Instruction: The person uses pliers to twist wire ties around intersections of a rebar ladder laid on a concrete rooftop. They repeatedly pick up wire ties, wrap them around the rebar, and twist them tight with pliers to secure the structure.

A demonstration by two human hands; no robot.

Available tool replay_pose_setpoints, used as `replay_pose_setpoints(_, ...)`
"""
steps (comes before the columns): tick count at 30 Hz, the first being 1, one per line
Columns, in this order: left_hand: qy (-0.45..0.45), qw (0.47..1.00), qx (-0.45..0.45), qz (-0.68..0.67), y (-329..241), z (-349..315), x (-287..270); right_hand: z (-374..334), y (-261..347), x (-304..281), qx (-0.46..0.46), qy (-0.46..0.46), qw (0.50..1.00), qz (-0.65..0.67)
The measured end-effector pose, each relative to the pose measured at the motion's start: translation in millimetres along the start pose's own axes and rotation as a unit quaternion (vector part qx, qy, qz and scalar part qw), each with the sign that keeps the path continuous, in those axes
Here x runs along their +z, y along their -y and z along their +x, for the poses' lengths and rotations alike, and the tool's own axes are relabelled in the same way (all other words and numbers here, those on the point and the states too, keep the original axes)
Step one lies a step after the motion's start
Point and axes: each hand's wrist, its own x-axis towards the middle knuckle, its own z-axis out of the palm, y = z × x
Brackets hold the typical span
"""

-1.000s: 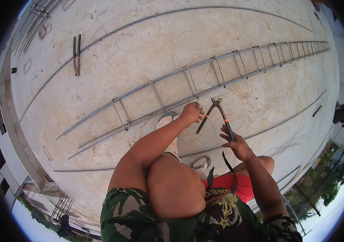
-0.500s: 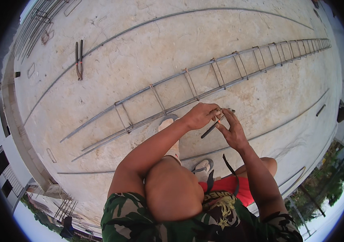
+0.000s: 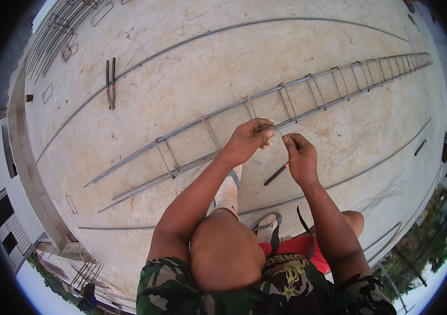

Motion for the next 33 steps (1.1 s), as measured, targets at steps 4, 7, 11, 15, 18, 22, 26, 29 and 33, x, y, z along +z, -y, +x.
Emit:
replay_pose_setpoints(4,-0.039,0.999,-0.003,0.007,8.4,4.6,-5.7,-2.6,9.2,-4.2,0.017,0.054,0.996,-0.071)
replay_pose_setpoints(7,-0.061,0.981,-0.003,0.182,0.6,3.2,-8.5,0.1,-4.0,-4.1,-0.064,0.031,0.994,-0.084)
replay_pose_setpoints(11,-0.117,0.883,0.069,0.450,10.2,6.6,-18.8,8.5,-0.2,-14.6,-0.122,0.078,0.979,-0.145)
replay_pose_setpoints(15,-0.151,0.841,0.046,0.518,22.6,9.4,-21.4,6.6,33.9,-26.8,-0.010,0.237,0.962,-0.133)
replay_pose_setpoints(18,-0.199,0.857,0.134,0.457,28.3,10.8,-27.4,11.5,32.7,-27.2,-0.010,0.216,0.971,-0.102)
replay_pose_setpoints(22,-0.028,0.977,-0.055,0.206,-0.8,6.0,-39.2,21.1,22.5,-36.6,0.011,0.145,0.985,-0.097)
replay_pose_setpoints(26,0.045,0.991,-0.076,-0.102,7.7,-4.2,-52.7,21.7,16.1,-36.1,-0.019,0.109,0.989,-0.093)
replay_pose_setpoints(29,0.072,0.972,-0.075,-0.211,12.2,-8.2,-51.5,21.0,7.7,-31.6,-0.107,0.081,0.985,-0.107)
replay_pose_setpoints(33,0.089,0.968,-0.089,-0.219,12.7,-8.6,-49.9,17.0,8.7,-22.0,-0.153,0.105,0.976,-0.116)
